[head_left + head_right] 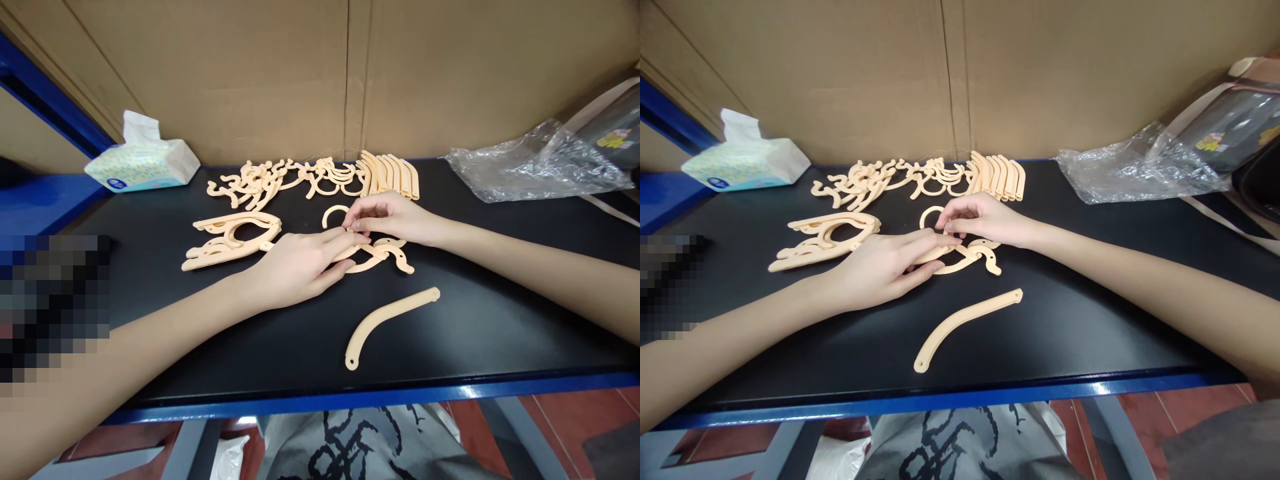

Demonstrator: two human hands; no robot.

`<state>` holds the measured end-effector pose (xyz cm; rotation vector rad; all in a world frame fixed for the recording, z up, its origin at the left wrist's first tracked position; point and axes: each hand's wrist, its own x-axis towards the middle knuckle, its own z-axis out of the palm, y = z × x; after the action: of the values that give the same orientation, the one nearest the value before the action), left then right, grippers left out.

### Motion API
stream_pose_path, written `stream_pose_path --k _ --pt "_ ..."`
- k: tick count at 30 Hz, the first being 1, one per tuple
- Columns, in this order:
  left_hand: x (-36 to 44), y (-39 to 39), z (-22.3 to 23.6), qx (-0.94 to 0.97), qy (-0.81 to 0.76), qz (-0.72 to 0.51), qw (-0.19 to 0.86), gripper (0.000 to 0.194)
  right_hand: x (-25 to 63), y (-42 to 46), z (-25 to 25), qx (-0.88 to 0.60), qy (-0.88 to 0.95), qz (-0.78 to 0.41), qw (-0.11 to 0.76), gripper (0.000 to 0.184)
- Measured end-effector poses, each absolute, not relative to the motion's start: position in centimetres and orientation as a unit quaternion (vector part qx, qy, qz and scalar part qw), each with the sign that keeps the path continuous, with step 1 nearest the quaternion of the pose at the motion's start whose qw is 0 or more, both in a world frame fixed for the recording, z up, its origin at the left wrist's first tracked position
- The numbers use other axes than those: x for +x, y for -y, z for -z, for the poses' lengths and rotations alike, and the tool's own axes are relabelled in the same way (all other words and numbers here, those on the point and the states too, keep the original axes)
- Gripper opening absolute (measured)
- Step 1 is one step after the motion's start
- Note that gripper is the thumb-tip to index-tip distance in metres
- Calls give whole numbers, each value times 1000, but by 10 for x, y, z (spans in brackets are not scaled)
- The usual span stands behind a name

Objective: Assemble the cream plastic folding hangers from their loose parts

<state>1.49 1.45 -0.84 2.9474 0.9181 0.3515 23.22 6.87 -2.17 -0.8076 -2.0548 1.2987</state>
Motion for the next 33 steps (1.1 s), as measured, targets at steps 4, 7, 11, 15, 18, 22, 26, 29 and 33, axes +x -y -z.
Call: stream_pose_path --k 4,7,11,15,18,22,26,29,33 --pt "15 -14 8 948 -299 -111 19 35 232 -69 21 -300 770 -485 287 8" --pt "15 -14 8 948 -298 -112 16 35 232 -69 21 -298 775 -480 283 9" --pt "15 -15 8 949 -296 -112 8 34 232 -69 21 -293 785 -468 279 10" --pt "15 -14 9 950 -292 -113 3 33 232 -68 22 -287 801 -447 277 11" --pt "15 -14 9 950 -290 -115 1 33 232 -67 21 -285 805 -441 275 10" --pt "15 -14 8 950 -288 -117 -1 33 232 -67 21 -282 807 -440 275 10" --pt "15 -15 9 951 -283 -122 -7 33 231 -66 21 -282 807 -441 273 10" --pt "14 -15 10 951 -281 -127 -10 33 231 -66 21 -287 808 -435 274 11" --pt "14 -16 12 951 -283 -123 -12 34 231 -66 22 -284 809 -433 277 11"
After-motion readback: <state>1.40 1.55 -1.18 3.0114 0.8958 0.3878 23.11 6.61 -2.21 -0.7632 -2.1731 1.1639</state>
